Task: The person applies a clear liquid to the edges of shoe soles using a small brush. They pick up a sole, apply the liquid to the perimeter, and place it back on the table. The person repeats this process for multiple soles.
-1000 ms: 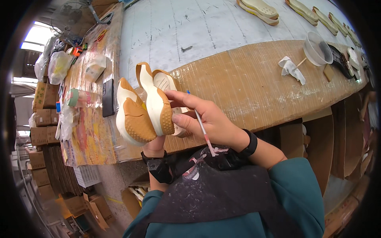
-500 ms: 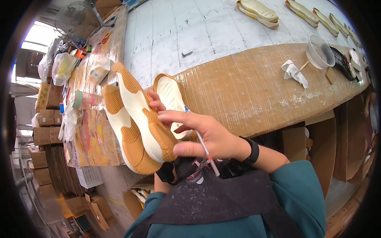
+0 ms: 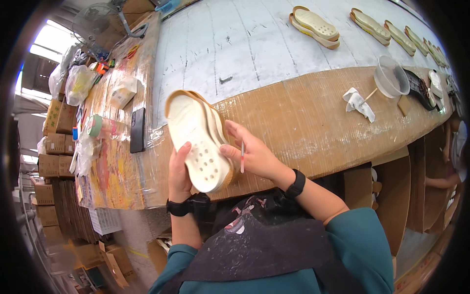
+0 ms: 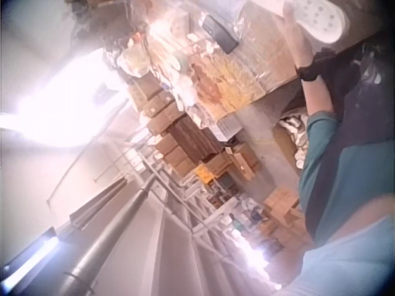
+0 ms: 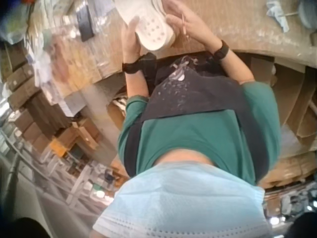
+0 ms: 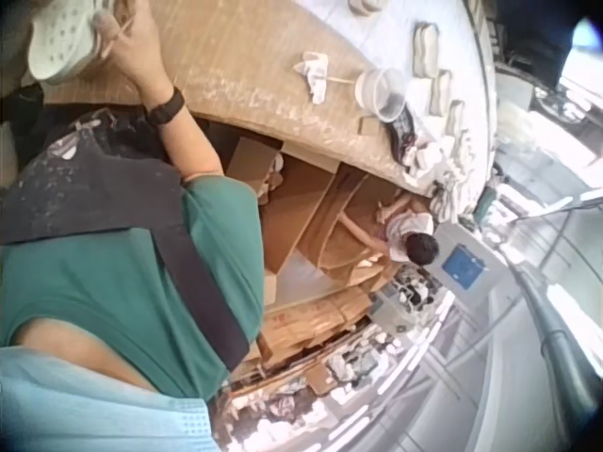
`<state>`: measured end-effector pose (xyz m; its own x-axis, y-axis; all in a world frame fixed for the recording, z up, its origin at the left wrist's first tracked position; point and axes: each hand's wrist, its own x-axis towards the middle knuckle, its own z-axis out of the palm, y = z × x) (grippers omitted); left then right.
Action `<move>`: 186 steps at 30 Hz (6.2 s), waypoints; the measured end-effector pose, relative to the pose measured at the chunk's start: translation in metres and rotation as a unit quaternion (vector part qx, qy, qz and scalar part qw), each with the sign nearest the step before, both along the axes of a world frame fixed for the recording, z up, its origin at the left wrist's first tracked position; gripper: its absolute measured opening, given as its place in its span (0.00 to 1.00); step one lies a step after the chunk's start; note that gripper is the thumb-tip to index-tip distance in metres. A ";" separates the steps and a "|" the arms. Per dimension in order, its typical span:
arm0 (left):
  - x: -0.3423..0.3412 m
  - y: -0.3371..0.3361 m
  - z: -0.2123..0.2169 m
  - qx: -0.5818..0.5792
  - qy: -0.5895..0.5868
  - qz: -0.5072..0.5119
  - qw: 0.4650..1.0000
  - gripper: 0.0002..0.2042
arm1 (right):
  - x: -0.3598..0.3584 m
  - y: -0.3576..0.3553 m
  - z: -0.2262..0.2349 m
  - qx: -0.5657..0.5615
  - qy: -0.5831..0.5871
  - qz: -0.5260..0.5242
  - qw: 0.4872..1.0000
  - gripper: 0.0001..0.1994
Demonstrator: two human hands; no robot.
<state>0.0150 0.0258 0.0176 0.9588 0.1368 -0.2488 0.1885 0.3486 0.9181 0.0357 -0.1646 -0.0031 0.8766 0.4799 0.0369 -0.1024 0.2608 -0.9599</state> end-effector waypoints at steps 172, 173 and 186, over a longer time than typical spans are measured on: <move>-0.024 -0.051 0.042 -0.009 -0.130 0.006 0.991 0.22 | -0.017 -0.017 0.043 0.248 0.229 0.026 0.941 0.22; -0.023 -0.055 0.040 -0.032 -0.117 0.007 0.993 0.22 | -0.018 -0.016 0.040 0.269 0.232 0.034 0.934 0.21; -0.026 -0.056 0.025 0.017 -0.170 0.072 0.983 0.23 | -0.026 -0.007 0.032 0.269 0.270 0.037 0.924 0.25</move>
